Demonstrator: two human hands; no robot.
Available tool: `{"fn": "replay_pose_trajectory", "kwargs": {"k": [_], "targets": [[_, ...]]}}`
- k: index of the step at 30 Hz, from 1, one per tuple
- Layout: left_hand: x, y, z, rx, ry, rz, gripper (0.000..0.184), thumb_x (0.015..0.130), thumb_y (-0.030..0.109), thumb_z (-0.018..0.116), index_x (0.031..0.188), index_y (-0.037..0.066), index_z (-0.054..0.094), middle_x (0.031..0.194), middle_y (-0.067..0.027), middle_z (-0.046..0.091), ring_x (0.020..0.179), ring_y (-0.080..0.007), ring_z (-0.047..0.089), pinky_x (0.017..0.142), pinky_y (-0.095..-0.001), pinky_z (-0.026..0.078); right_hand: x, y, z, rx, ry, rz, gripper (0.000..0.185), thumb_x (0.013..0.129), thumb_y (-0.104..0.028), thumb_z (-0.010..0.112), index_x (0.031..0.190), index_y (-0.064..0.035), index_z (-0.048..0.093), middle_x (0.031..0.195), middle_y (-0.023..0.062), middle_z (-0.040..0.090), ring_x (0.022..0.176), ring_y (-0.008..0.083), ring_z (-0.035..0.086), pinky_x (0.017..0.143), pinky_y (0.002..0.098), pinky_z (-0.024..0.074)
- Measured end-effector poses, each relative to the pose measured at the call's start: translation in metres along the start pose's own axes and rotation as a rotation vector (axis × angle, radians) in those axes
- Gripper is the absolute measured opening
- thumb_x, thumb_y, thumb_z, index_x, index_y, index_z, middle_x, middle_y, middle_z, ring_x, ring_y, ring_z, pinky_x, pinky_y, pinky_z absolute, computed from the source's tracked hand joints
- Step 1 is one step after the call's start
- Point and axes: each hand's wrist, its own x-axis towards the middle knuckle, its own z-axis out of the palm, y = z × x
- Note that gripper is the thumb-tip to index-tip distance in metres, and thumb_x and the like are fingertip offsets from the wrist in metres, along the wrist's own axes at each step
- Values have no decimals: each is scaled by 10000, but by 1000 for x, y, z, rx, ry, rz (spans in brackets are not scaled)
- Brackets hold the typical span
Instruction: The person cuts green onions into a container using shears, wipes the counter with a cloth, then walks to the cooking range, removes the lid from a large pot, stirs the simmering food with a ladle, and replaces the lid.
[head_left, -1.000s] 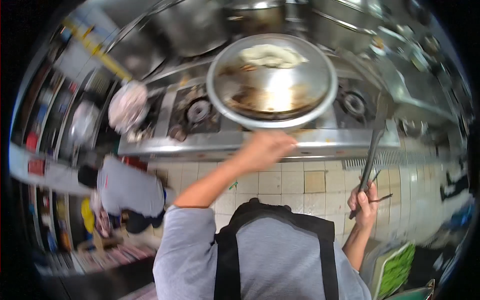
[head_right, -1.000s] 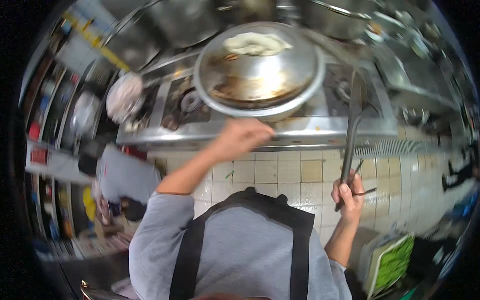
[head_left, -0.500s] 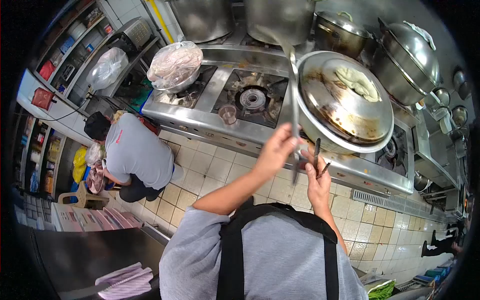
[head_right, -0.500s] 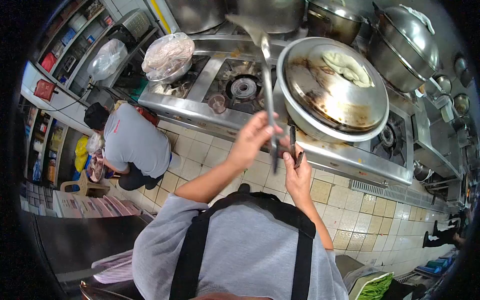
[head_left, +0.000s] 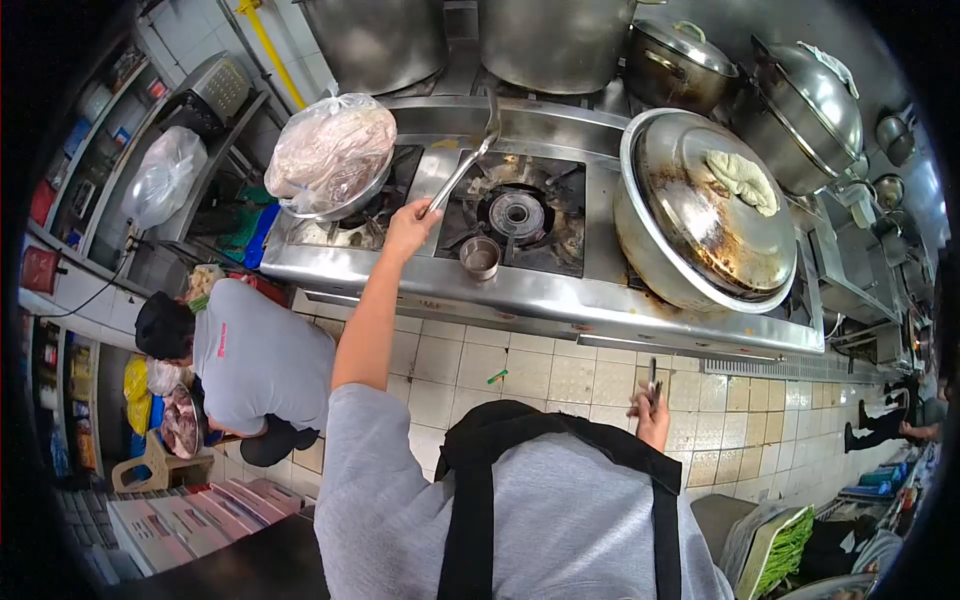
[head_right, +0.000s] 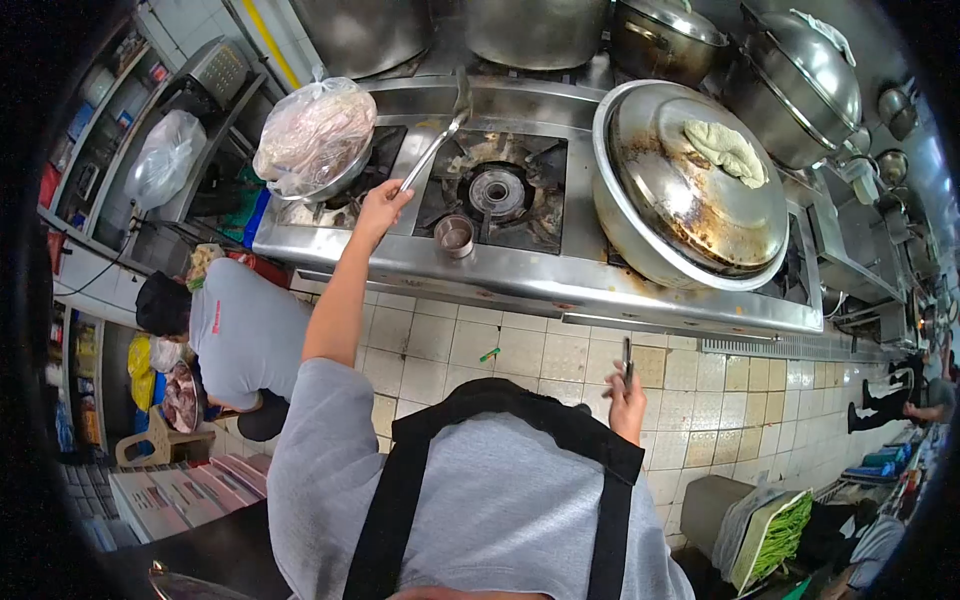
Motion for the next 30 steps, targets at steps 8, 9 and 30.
{"fn": "replay_pose_trajectory", "kwargs": {"k": [8, 9, 30], "targets": [[59, -66, 27, 43, 24, -11, 319, 861, 348, 555, 947, 51, 636, 604, -54, 569, 573, -157, 524, 570, -302, 408, -78, 119, -91, -776, 60, 391, 269, 826, -95, 540, 1095, -85, 553, 684, 138, 619, 615, 211, 616, 542, 337, 458], [65, -69, 29, 47, 38, -8, 326, 861, 357, 552, 957, 57, 635, 600, -53, 564, 577, -156, 525, 572, -303, 408, -90, 132, -100, -827, 49, 436, 263, 826, -104, 541, 1087, -85, 556, 690, 140, 620, 623, 217, 616, 547, 340, 458], [131, -83, 41, 674, 463, 310, 464, 858, 348, 552, 1210, 48, 518, 1065, -202, 584, 937, -382, 570, 810, -460, 446, -197, 205, -195, -1036, 91, 701, 264, 813, -295, 564, 931, -66, 620, 817, 192, 640, 782, 331, 634, 646, 404, 461]]}}
